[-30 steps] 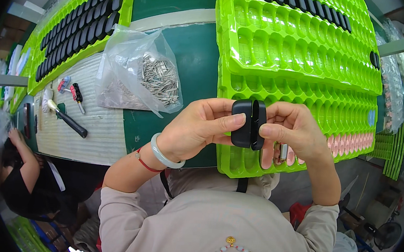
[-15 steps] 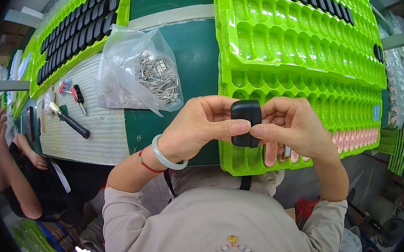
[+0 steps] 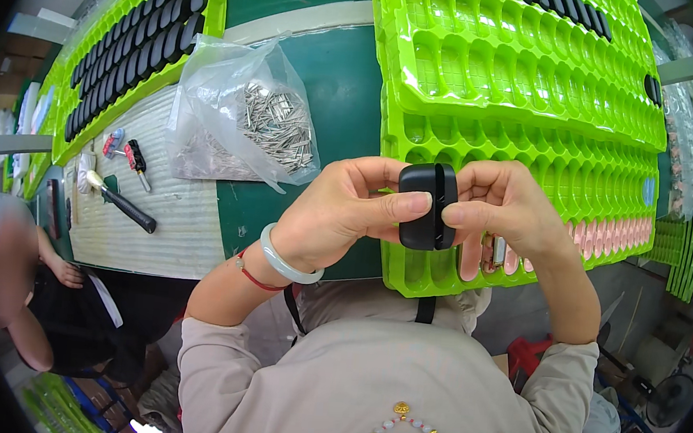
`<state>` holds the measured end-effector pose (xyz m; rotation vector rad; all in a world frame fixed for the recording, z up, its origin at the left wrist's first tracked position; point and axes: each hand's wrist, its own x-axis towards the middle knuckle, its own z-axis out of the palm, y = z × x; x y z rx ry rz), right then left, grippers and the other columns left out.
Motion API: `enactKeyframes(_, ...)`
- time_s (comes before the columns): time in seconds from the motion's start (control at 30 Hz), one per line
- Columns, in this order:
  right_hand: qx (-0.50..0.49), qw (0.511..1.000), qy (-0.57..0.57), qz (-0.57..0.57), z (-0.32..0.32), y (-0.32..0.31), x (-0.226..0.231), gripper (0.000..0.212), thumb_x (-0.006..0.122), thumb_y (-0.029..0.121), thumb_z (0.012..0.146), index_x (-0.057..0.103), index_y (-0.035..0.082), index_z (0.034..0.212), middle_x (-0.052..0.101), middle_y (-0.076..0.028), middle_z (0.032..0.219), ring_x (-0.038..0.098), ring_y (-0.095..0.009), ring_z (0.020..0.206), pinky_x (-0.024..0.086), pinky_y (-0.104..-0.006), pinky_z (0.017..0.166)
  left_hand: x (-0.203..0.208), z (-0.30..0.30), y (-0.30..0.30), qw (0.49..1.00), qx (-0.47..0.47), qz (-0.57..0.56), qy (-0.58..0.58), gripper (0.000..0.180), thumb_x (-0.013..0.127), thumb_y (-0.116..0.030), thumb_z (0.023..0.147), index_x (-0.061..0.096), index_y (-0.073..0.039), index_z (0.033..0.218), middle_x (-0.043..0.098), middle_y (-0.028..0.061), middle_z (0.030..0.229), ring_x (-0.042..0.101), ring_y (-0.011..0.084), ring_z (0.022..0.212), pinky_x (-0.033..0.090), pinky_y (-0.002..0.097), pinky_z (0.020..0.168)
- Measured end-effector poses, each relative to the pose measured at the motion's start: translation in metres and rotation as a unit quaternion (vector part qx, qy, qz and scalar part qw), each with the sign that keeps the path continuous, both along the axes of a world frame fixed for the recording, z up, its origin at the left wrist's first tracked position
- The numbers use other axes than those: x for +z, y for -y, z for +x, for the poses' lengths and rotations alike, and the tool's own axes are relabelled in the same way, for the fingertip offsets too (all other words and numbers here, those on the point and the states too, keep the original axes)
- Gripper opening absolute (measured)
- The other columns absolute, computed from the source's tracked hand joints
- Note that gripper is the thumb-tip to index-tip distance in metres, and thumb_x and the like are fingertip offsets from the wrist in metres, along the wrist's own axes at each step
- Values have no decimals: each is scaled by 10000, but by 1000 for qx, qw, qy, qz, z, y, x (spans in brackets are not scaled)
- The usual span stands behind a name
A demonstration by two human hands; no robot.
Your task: The person assembles small black electronic earbuds by hand. They repeatedly pick up earbud cases and components from a green tray, insert small parts into the cases, and place the finished units back into the tray.
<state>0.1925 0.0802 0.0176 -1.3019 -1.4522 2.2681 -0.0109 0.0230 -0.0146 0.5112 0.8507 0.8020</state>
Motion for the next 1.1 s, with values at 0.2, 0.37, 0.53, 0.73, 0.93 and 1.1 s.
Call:
enactKeyframes(0.2, 4, 996, -42, -73, 11, -3, -15, 283, 610, 252, 787, 581, 40, 973, 649, -64, 777, 615, -120, 584, 445, -220, 399, -6, -2, 0, 993, -8, 28, 117, 325, 573, -166, 878, 530, 24, 1138, 610, 71, 1014, 600, 127, 895, 492, 271, 792)
enactKeyframes(0.37, -13, 992, -119, -32, 11, -6, -22, 336, 644, 189, 768, 561, 58, 1067, 623, -82, 910, 613, -139, 704, 488, -226, 563, -7, -1, -1, 988, 5, 34, 151, 327, 554, -163, 889, 504, 15, 1159, 594, 62, 1063, 580, 133, 947, 463, 292, 853)
enactKeyframes(0.53, -9, 811, 31, 585, 5, 0, 14, 417, 778, 81, 570, 637, 74, 963, 489, -89, 1074, 490, -209, 918, 433, -311, 727, -3, -3, -2, 992, 55, 90, 73, 396, 536, -224, 895, 456, 19, 1198, 559, 89, 1119, 558, 169, 1011, 448, 321, 877)
enactKeyframes(0.73, 88, 672, 77, 732, -33, -1, 24, 191, 756, 106, 592, 668, 75, 758, 506, -72, 1021, 440, -263, 954, 369, -354, 794, 2, -12, -6, 977, 165, 111, 81, 295, 507, -119, 908, 478, -18, 1183, 556, 52, 1125, 540, 137, 1040, 436, 299, 909)
enactKeyframes(0.93, 58, 597, 41, 799, -92, -99, 23, 84, 709, 176, 687, 683, 115, 739, 519, -34, 930, 443, -263, 921, 357, -363, 804, 24, -72, 11, 627, 204, 436, -613, 284, 650, -94, 760, 560, -17, 1018, 581, 117, 958, 584, 248, 860, 475, 291, 740)
enactKeyframes(1.1, 21, 588, 91, 803, -177, -229, -26, 134, 723, 251, 682, 707, 157, 777, 545, -18, 889, 439, -258, 889, 361, -367, 807, -11, -93, 8, 574, 109, 417, -696, 212, 677, -95, 688, 602, -38, 878, 543, 115, 828, 552, 295, 777, 459, 348, 689)
